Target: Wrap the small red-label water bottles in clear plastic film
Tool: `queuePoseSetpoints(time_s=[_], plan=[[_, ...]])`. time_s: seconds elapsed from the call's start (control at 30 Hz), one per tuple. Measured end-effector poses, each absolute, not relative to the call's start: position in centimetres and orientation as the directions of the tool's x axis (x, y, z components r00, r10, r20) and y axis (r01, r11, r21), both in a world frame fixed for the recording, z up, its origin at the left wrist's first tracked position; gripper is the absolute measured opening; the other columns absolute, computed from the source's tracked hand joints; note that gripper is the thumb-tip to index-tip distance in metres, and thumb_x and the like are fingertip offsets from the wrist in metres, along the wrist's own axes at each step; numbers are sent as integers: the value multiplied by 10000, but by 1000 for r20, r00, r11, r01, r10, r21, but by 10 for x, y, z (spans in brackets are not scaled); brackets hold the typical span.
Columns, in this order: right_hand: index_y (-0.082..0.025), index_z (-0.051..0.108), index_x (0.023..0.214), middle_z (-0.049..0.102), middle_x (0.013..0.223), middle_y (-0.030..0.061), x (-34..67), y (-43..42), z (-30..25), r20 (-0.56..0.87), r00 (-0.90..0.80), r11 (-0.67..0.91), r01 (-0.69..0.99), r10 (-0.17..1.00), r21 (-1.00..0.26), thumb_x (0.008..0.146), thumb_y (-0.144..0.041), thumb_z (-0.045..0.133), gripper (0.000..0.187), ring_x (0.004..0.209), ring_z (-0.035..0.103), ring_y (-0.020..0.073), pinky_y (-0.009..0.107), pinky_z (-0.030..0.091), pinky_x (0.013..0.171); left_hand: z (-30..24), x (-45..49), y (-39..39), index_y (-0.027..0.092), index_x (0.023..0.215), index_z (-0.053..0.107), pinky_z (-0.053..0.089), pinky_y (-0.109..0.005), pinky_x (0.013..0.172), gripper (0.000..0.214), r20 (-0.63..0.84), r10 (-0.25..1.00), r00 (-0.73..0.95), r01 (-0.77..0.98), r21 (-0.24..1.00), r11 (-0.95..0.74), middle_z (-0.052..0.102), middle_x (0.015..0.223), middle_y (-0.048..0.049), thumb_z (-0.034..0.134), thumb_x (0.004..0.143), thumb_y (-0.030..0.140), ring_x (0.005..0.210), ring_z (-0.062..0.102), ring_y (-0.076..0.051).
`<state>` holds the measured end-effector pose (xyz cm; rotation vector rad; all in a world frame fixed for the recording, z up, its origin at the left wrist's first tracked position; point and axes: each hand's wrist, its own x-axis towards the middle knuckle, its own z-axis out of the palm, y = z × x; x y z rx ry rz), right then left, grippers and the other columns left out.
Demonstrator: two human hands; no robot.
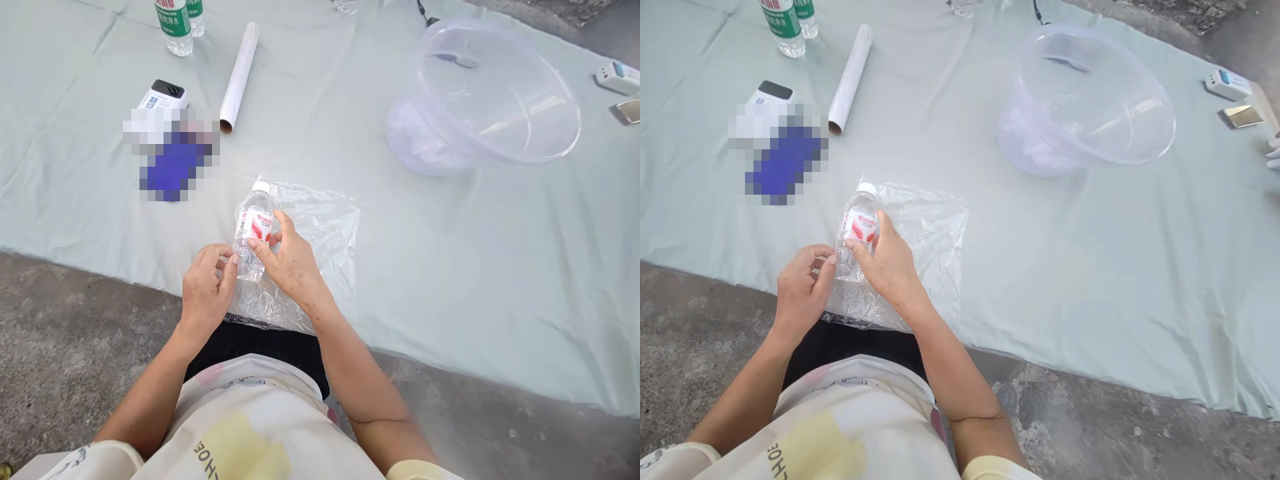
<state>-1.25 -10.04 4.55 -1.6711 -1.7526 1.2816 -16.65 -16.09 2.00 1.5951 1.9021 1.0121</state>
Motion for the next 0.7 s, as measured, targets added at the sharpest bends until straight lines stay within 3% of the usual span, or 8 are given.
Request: queuePoseSetpoints(time_s=[0.07,0.17,0.27,0.33,0.47,0.53,0.63,0.7], plan=[[-243,370,1504,681,1043,73,-9,-96,48,-299,-227,-113,590,927,-799,870,-688,537,793,879,650,244,418,509,837,21,-163,-164,196,980,608,428,-231,544,264,146,965,-217,687,725,45,692,1005,-37,588,912,451,705,615,-119],[-235,562,1338,685,1012,80,0,-73,51,-186,-207,-15,628,960,-778,943,-602,471,547,873,648,249,441,499,865,21,-158,-167,194,996,603,404,-234,525,347,211,955,-207,774,632,29,692,1007,-39,674,850,501,677,594,-120],[-264,606,1281,650,1199,84,6,-34,53,67,-230,197,610,971,-768,974,-341,466,346,929,644,233,441,499,922,21,-152,-168,197,1010,596,393,-237,522,322,240,949,-206,819,572,33,687,1012,-42,675,854,468,685,593,-126],[-295,573,1341,598,1339,67,5,-6,52,156,-339,333,565,928,-755,930,-194,477,433,1005,637,221,424,501,959,20,-149,-169,198,1016,592,398,-243,535,307,261,944,-202,840,541,30,685,1028,-49,664,864,455,704,599,-134],[-338,574,1363,582,1425,-10,-4,42,53,113,-595,436,433,796,-789,804,-83,526,615,1218,572,217,385,502,1003,19,-144,-169,201,1015,583,411,-254,564,316,288,941,-177,865,502,9,684,1076,-70,655,874,475,785,633,-163],[-341,614,1321,663,1319,-19,-8,59,54,36,-674,417,413,738,-810,746,-72,554,637,1108,626,210,369,534,933,19,-143,-169,201,1019,580,406,-255,558,321,289,941,-175,873,488,13,681,1092,-74,668,867,469,808,643,-171],[-264,744,1051,753,1017,23,-6,76,54,-66,-716,364,429,695,-827,746,-108,575,382,777,650,173,343,558,741,21,-141,-169,202,1027,576,393,-256,531,317,269,945,-186,877,478,36,677,1095,-73,674,863,455,807,640,-175],[-216,741,832,746,913,45,-2,80,52,-46,-700,336,397,712,-854,767,-141,586,184,702,629,155,328,549,677,21,-140,-169,203,1055,573,447,-279,588,335,269,946,-184,871,490,30,671,1102,-85,671,862,459,883,646,-205]])
